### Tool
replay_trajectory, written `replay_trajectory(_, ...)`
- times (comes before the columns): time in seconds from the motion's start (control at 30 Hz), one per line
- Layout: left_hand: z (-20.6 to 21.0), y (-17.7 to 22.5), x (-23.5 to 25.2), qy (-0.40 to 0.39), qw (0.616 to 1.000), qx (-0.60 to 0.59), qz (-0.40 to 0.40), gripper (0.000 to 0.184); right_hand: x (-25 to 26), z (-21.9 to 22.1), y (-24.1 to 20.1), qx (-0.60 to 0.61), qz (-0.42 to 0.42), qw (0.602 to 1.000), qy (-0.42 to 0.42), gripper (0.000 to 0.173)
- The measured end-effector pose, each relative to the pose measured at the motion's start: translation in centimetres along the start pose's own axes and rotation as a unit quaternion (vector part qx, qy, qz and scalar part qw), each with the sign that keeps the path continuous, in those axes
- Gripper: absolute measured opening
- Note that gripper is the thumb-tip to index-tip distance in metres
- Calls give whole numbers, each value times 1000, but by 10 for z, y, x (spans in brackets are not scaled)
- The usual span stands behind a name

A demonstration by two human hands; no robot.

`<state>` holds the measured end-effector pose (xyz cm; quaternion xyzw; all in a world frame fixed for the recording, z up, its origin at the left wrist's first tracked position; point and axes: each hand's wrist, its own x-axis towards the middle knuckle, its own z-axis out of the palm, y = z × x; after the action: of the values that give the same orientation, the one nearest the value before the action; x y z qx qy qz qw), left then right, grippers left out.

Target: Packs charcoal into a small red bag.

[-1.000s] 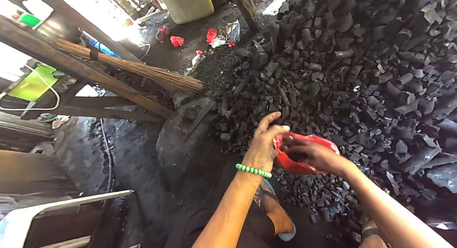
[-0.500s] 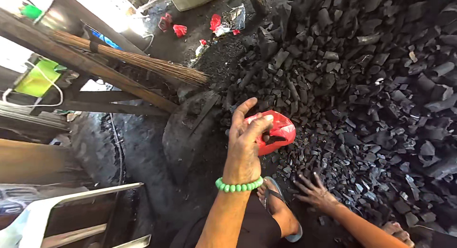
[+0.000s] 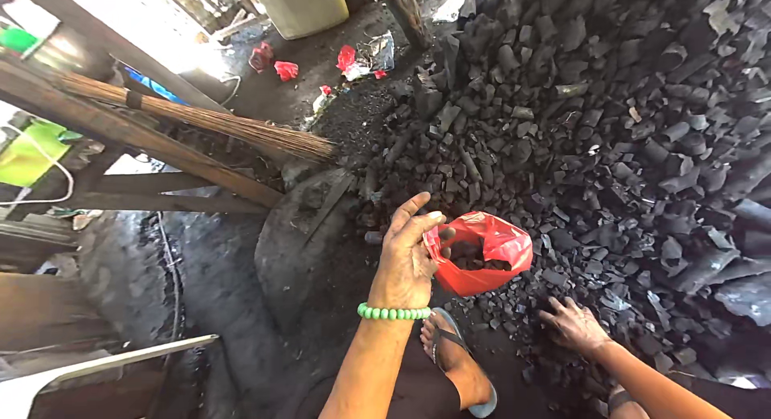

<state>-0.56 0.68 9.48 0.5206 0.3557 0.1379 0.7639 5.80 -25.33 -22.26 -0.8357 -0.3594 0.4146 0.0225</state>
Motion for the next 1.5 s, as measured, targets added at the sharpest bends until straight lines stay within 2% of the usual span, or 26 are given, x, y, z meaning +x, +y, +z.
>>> replay_trajectory(0.1, 1, -6, 0, -42, 999, 20, -16, 37, 15, -10, 12, 97, 49, 993, 38, 56)
replay_trajectory(0.17, -1, -12, 1, -81, 995, 60, -12, 39, 19, -23, 20, 239, 60, 966, 72, 54)
replay_trajectory(0.23, 3, -18, 3, -116, 987, 107, -15, 45, 15, -40, 23, 441, 33, 890, 111, 49)
replay_trajectory(0.3, 6, -24, 6, -148, 978, 141, -28, 50, 1, -66, 12, 602, -31, 785, 145, 44)
replay_trajectory(0.37, 7, -31, 7, -179, 969, 168, -40, 53, -14, -97, -9, 684, -118, 705, 145, 46)
replay_trajectory(0.43, 9, -32, 6, -212, 964, 152, -43, 53, -26, -125, -35, 700, -218, 672, 104, 49)
replay_trajectory(0.47, 10, -32, 5, -224, 963, 145, -43, 53, -30, -136, -50, 675, -257, 686, 87, 49)
replay_trajectory(0.5, 10, -33, 4, -237, 960, 142, -41, 52, -34, -146, -68, 629, -266, 725, 92, 50)
replay_trajectory(0.57, 10, -33, 1, -266, 953, 139, -35, 51, -41, -159, -100, 459, -237, 846, 135, 52)
replay_trajectory(0.63, 12, -32, -3, -289, 948, 127, -34, 49, -45, -162, -122, 214, -158, 952, 152, 47)
replay_trajectory(0.7, 14, -31, -5, -288, 949, 123, -38, 45, -46, -160, -124, 109, -106, 982, 112, 51)
replay_trajectory(0.83, 9, -33, -2, -263, 947, 184, -21, 37, -70, -168, -85, 102, -117, 980, 122, 43)
replay_trajectory(0.9, 4, -37, 4, -250, 903, 347, 44, 38, -95, -175, -69, 19, -81, 993, 88, 56)
replay_trajectory(0.93, 4, -39, 6, -232, 858, 453, 77, 42, -109, -176, -67, -43, -56, 995, 69, 63)
replay_trajectory(0.97, 9, -41, 6, -207, 798, 559, 87, 50, -121, -172, -66, -101, -53, 990, 77, 61)
replay_trajectory(1.07, 26, -50, 1, -187, 598, 780, 0, 73, -137, -151, -48, -207, -173, 937, 220, 18)
replay_trajectory(1.1, 30, -53, -2, -187, 554, 811, -27, 68, -141, -148, -45, -224, -205, 916, 263, 12)
replay_trajectory(1.13, 34, -54, -6, -186, 523, 830, -48, 55, -145, -147, -45, -233, -230, 897, 297, 12)
replay_trajectory(1.17, 37, -52, -8, -183, 499, 845, -61, 39, -148, -147, -48, -242, -259, 870, 342, 14)
replay_trajectory(1.2, 39, -47, -8, -186, 488, 850, -72, 32, -152, -149, -54, -243, -289, 840, 389, 15)
replay_trajectory(1.23, 40, -41, -7, -196, 499, 841, -72, 31, -156, -151, -65, -233, -317, 814, 428, 12)
replay_trajectory(1.3, 39, -32, 0, -251, 587, 768, -52, 35, -165, -158, -91, -167, -361, 784, 476, 6)
replay_trajectory(1.37, 38, -34, 0, -314, 723, 615, -23, 31, -176, -169, -116, -61, -384, 789, 476, 9)
replay_trajectory(1.43, 41, -40, -11, -339, 856, 389, -42, 22, -186, -190, -129, 37, -360, 807, 467, 18)
replay_trajectory(1.47, 43, -41, -19, -344, 889, 292, -80, 26, -190, -204, -128, 57, -331, 816, 471, 23)
replay_trajectory(1.5, 44, -41, -23, -350, 902, 222, -118, 34, -193, -218, -123, 51, -292, 822, 486, 25)
